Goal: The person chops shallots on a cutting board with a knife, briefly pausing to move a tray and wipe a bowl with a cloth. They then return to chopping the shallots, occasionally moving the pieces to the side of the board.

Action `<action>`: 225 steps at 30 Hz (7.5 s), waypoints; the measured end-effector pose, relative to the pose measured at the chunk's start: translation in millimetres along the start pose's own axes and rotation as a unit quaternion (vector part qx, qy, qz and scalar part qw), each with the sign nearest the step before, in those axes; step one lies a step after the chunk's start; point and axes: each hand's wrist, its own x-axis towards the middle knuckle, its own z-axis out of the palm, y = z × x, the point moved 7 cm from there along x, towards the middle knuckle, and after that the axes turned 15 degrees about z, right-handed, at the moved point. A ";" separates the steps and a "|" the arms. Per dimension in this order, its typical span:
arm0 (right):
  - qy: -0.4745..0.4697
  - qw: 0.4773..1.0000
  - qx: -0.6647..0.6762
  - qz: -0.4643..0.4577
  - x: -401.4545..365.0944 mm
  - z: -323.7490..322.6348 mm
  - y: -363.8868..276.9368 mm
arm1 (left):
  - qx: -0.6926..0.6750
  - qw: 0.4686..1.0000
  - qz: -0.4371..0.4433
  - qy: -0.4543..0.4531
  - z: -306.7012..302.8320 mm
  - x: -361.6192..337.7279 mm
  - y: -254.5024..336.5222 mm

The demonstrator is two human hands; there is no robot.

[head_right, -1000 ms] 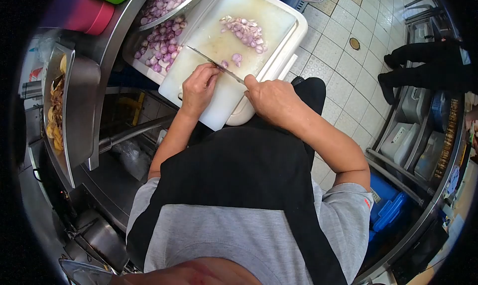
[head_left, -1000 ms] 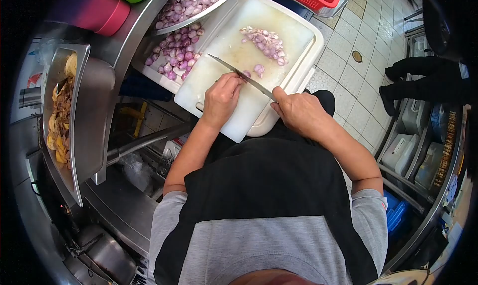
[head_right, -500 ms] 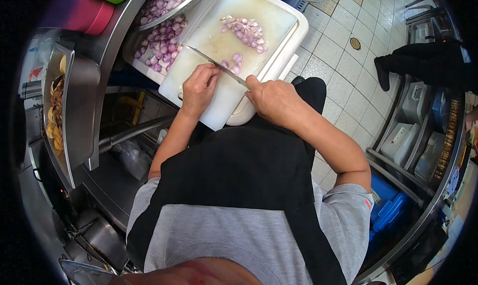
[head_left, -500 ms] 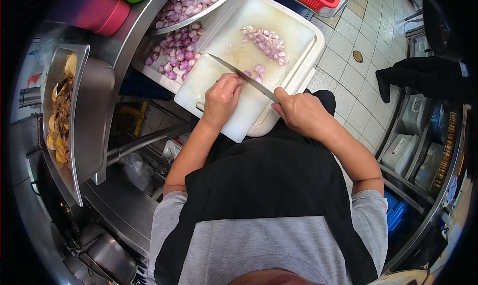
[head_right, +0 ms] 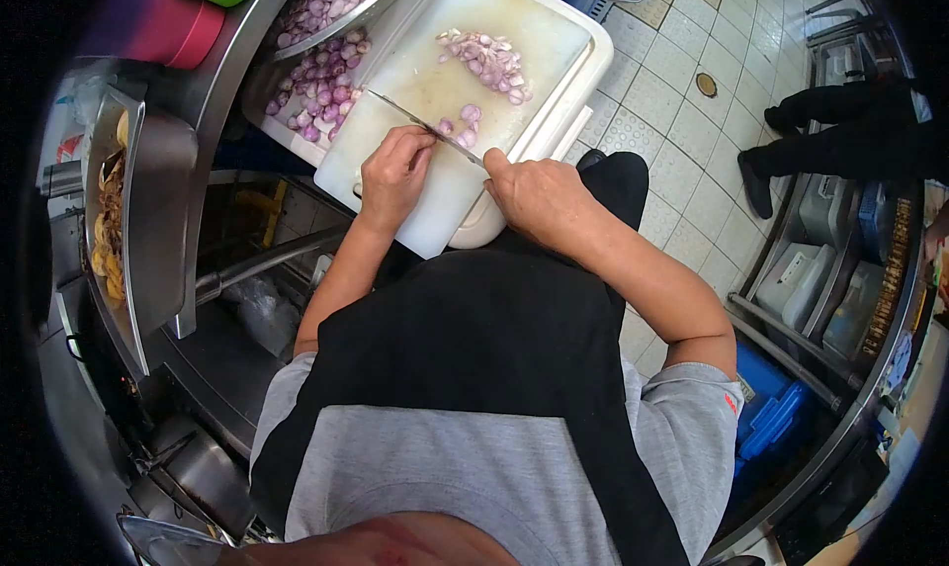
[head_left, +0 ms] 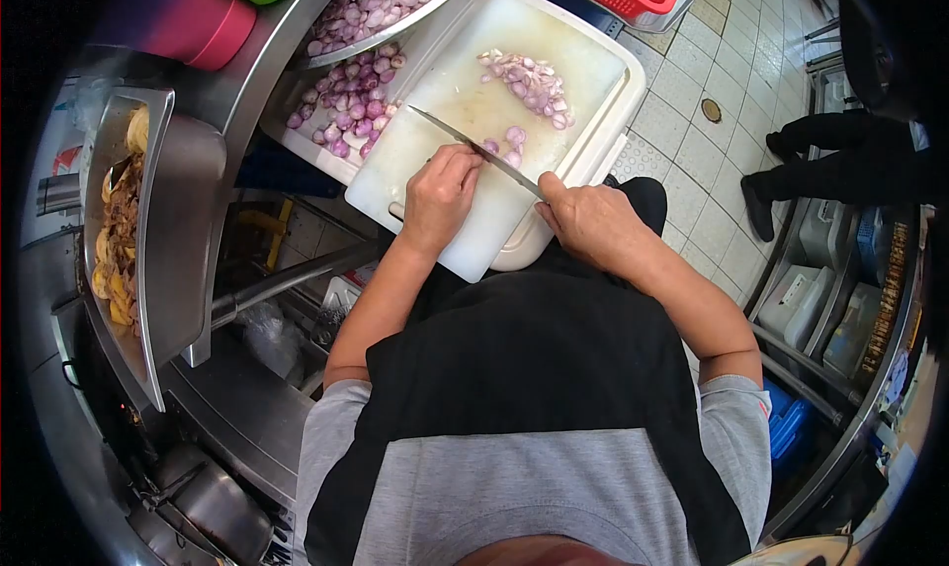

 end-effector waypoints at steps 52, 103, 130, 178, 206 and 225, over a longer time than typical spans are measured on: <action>-0.018 0.988 0.080 0.130 37.5 -22.7 82.9 | 0.116 0.953 0.012 -0.279 -73.1 22.6 -144.6; -0.019 0.986 0.085 0.141 37.5 -19.1 86.3 | 0.073 0.920 -0.065 -0.380 -76.3 -14.5 -121.3; -0.012 0.987 0.088 0.136 37.3 -13.3 89.5 | 0.072 0.970 -0.016 -0.233 -30.5 51.1 -156.8; -0.010 0.988 0.069 0.135 37.3 -14.2 87.5 | 0.180 0.982 0.025 -0.044 -46.4 42.2 -134.1; 0.019 0.991 0.049 0.120 32.6 -16.6 81.3 | -0.045 0.974 0.064 -0.213 15.7 78.6 -113.6; 0.024 0.990 0.052 0.129 32.3 -14.8 82.2 | 0.048 0.994 0.019 -0.098 4.7 82.5 -120.6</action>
